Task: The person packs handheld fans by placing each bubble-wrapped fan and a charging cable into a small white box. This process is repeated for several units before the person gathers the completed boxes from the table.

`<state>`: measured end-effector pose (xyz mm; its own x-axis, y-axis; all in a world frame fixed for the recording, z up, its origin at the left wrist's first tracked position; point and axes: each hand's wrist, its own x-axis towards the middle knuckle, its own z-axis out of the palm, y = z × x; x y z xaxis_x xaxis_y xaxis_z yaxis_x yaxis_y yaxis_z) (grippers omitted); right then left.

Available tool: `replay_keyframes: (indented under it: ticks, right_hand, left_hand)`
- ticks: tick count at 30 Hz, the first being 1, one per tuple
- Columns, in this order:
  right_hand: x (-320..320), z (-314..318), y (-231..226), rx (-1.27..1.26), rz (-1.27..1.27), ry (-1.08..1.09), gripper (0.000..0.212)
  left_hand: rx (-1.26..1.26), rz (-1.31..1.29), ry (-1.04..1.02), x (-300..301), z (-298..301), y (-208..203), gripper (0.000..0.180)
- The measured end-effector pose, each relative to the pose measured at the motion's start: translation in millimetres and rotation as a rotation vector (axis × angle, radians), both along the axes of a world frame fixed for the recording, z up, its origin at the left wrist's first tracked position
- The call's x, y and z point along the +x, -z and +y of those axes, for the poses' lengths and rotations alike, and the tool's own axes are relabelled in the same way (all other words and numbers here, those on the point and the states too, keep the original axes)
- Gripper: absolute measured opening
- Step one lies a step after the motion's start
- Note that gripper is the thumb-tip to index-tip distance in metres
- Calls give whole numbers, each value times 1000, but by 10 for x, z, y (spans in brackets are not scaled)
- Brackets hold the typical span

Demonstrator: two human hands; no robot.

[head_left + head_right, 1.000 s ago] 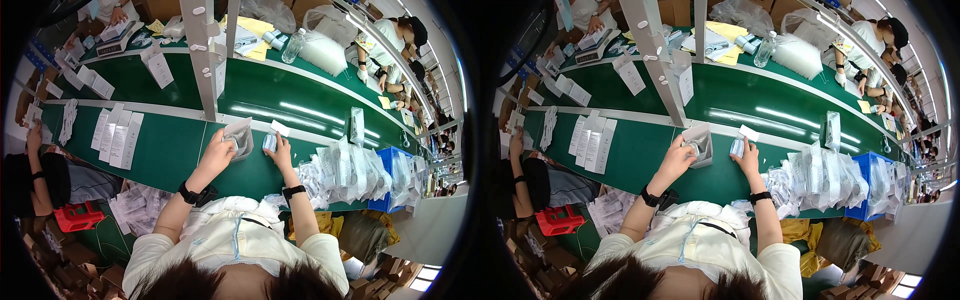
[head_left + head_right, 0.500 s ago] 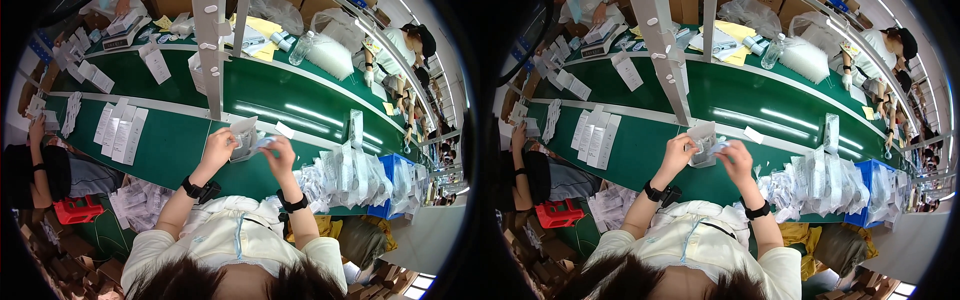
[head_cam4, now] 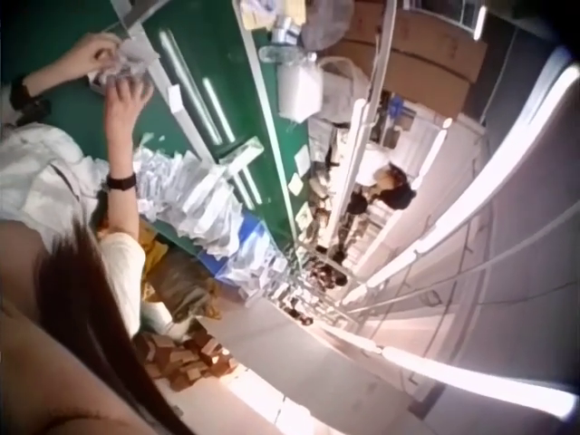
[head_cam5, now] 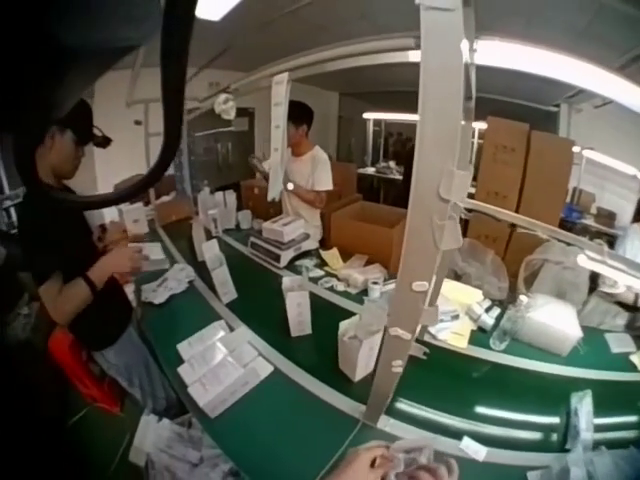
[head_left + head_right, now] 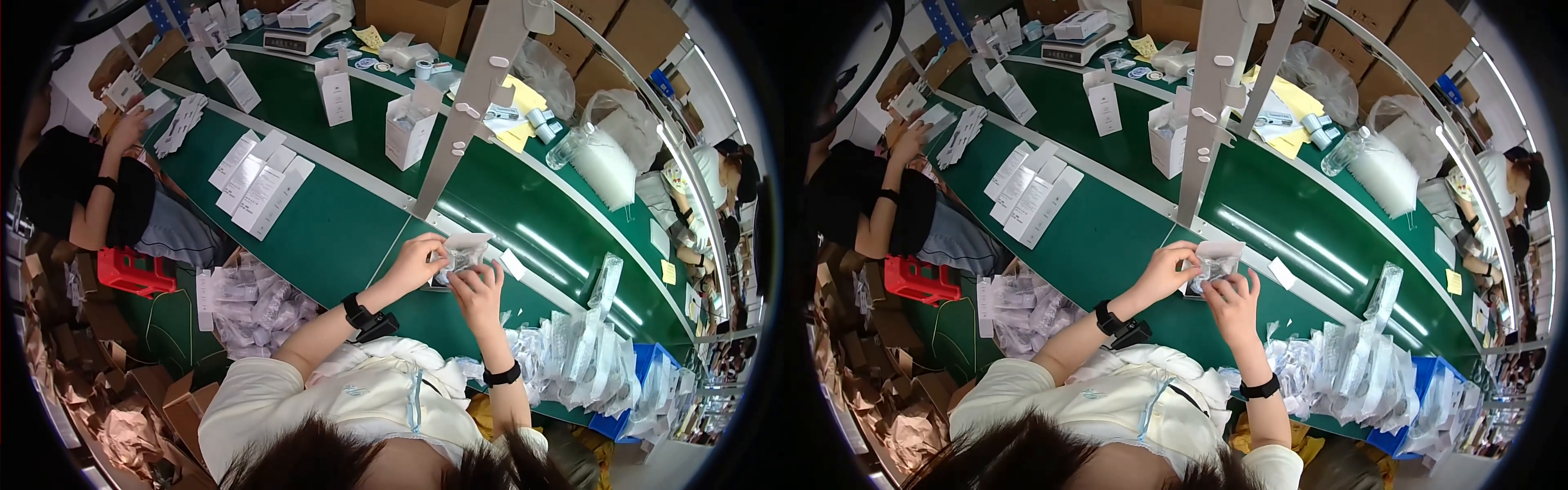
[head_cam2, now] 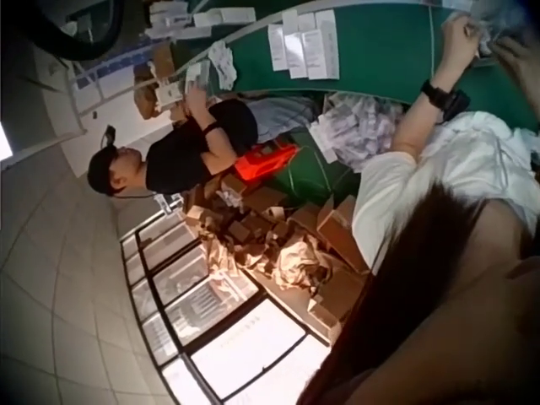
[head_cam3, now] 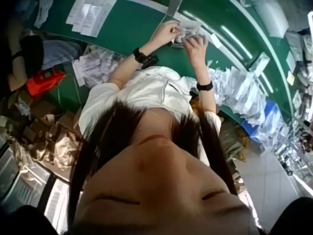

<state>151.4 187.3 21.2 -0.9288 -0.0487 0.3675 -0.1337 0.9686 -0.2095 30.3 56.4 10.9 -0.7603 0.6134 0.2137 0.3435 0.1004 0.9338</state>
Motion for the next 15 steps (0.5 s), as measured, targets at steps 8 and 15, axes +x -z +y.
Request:
replay_keyframes:
  ticks: [8, 15]
  right_hand:
    - [25, 53, 16, -312, 241, -14, 70]
    - [-143, 11, 639, -1289, -85, 201, 72]
  left_hand:
    - [141, -191, 104, -43, -226, 17, 16]
    - [-4, 210, -553, -1066, -1484, 69, 35]
